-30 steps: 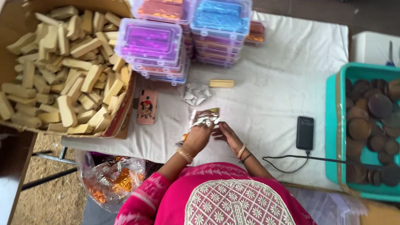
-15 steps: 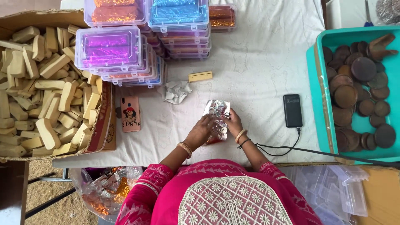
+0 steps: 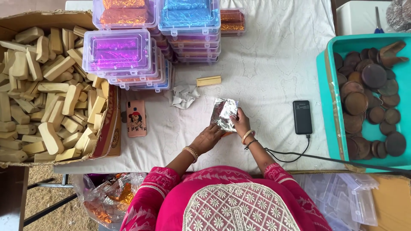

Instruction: Packing wooden blocks and small items into plastic containers and wrapping them in decorative foil.

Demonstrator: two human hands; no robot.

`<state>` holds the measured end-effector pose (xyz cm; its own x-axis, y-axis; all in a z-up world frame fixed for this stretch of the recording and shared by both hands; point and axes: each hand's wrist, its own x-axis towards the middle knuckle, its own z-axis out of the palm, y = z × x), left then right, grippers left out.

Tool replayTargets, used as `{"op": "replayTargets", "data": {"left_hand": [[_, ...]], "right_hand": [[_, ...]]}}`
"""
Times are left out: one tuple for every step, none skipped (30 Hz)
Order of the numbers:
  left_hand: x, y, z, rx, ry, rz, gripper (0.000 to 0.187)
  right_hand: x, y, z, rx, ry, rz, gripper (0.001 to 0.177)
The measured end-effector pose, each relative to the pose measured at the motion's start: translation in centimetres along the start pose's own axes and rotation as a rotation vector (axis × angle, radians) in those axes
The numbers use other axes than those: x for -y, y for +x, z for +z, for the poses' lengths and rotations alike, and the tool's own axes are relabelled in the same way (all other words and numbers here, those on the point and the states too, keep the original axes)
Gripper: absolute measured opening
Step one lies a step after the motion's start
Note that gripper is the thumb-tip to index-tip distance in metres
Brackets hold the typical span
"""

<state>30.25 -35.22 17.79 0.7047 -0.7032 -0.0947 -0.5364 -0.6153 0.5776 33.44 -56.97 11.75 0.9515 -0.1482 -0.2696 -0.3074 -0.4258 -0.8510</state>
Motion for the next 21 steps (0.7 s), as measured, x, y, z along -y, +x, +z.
{"op": "replayTargets", "data": {"left_hand": [[0.2,0.0,0.1,0.037,-0.031,-0.022,0.038],[0.5,0.0,0.2,0.075,-0.062,-0.044,0.037],[0.4,0.2,0.2,0.074,-0.063,-0.044,0.037],[0.4,0.3,0.2,0.067,-0.050,-0.018,0.040],[0.4,0.5,0.2,0.058,-0.036,0.008,0.042],[0.5,0.5,0.4,0.057,-0.037,0.008,0.042],[0.6,0.6,0.7,0.040,-0.011,0.040,0.043],[0.7,0.6,0.9,0.024,0.015,0.071,0.044],[0.6,0.5,0.7,0.022,0.012,0.071,0.044],[0.5,0.5,0.4,0.009,0.019,0.083,0.042],[0.4,0.5,0.1,-0.003,0.024,0.096,0.040],[1.2,0.6,0.8,-0.004,0.022,0.096,0.040],[2.0,0.7,1.5,-0.021,-0.013,0.095,0.035],[2.8,0.8,2.2,-0.038,-0.048,0.093,0.030],[3.5,1.2,2.6,-0.038,-0.050,0.094,0.030],[4.2,1.6,3.0,-0.113,-0.141,0.028,0.032],[4.9,1.9,3.3,-0.187,-0.231,-0.039,0.033],[5.2,2.9,2.5,-0.188,-0.232,-0.039,0.033],[5.4,3.7,1.7,-0.286,-0.319,-0.129,0.042],[5.7,4.5,0.9,-0.384,-0.405,-0.218,0.051],[6.3,5.4,0.7,-0.383,-0.406,-0.218,0.051]], "right_hand": [[0.2,0.2,0.2,-0.001,0.038,-0.064,0.029],[0.4,0.4,0.5,-0.003,0.076,-0.128,0.030],[0.9,0.5,0.4,-0.002,0.075,-0.129,0.030],[1.5,0.5,0.2,-0.024,0.063,-0.125,0.031],[2.0,0.6,0.1,-0.046,0.050,-0.121,0.032],[2.4,0.5,-0.1,-0.046,0.048,-0.122,0.032],[2.9,0.3,-0.3,-0.095,-0.055,-0.108,0.038],[3.3,0.2,-0.5,-0.145,-0.157,-0.095,0.044],[3.4,-0.3,-0.4,-0.144,-0.160,-0.095,0.044],[3.4,-0.7,-0.4,-0.232,-0.234,-0.293,0.047],[3.4,-1.2,-0.4,-0.318,-0.308,-0.492,0.051],[2.8,-1.4,0.0,-0.317,-0.311,-0.491,0.051],[2.1,-1.7,0.3,-0.213,-0.429,-0.523,0.045],[1.5,-2.0,0.6,-0.108,-0.546,-0.552,0.040],[1.5,-2.2,0.7,-0.108,-0.549,-0.551,0.040],[1.5,-2.4,0.9,0.011,-0.590,-0.462,0.052],[1.5,-2.5,1.0,0.131,-0.628,-0.372,0.065],[1.5,-2.4,0.8,0.131,-0.630,-0.371,0.065],[1.4,-2.5,0.7,0.136,-0.557,-0.363,0.072],[1.4,-2.5,0.5,0.141,-0.484,-0.354,0.080],[1.5,-2.4,0.4,0.141,-0.485,-0.352,0.080]]}}
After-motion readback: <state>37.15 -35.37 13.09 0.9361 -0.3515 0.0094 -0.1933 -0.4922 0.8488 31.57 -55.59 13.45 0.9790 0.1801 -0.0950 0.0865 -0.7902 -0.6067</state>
